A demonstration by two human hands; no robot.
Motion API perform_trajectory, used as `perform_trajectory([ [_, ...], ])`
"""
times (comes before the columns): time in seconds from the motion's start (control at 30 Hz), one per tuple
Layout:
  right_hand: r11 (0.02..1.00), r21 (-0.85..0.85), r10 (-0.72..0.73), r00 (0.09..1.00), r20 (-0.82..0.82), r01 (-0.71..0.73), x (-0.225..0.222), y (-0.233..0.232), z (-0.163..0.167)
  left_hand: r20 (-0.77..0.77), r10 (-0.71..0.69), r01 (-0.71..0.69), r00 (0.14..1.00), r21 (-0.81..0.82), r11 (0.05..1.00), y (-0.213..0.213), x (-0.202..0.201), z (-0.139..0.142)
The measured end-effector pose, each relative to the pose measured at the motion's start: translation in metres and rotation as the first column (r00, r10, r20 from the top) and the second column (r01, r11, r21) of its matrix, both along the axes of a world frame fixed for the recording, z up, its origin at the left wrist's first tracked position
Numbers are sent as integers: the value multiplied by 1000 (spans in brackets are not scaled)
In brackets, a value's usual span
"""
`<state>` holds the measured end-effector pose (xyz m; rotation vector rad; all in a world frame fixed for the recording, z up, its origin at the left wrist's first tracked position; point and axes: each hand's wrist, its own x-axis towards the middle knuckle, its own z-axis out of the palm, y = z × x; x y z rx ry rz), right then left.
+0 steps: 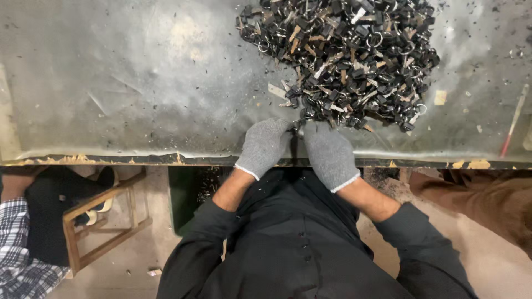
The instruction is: The person, wearing gray gloves, picks small black metal hardware pieces one at a time from a large pile on a metal table, manipulates and checks each piece with both hands, and sets it back down on the table. The pile of mixed metal parts with rings and clips dominates the work surface throughout.
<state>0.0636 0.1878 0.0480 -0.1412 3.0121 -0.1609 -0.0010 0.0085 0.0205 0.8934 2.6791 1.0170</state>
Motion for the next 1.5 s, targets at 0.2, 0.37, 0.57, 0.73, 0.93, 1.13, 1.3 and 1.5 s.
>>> perform_trajectory([
  [0.2, 993, 96, -59, 994, -92, 68, 2, -16, -6, 56, -55, 61, 997, -102, 993, 3, -4, -5],
  [0.37, 954, -296, 39, 952, 303, 55, -17, 4, -3, 20, 30, -30, 999, -5, 1000, 2, 0, 8],
  [0.57, 828, -536, 8, 953, 304, 164, -14, 24, 0, 127, 122, -112, 984, -86, 990, 1, -3, 11],
  [0.73, 960, -261, -85, 994, 69, 100, 3, -15, -6, -147, 41, -41, 988, -2, 999, 0, 11, 1],
  [0.93, 944, -297, -105, 983, 150, 146, -11, -11, -1, -200, -18, 20, 980, 4, 1000, 1, 5, 0],
  [1.13, 890, -364, -154, 933, 326, 275, -9, -13, 3, -177, 23, -17, 984, 40, 999, -1, 6, -1],
  [1.3, 858, -475, -90, 967, 240, 197, -11, -12, -5, -173, 16, -9, 985, 45, 999, -4, 7, -7],
  [1.5, 908, -363, -72, 930, 360, 211, -19, -2, -8, -236, 11, -18, 972, -28, 999, 1, 9, -10],
])
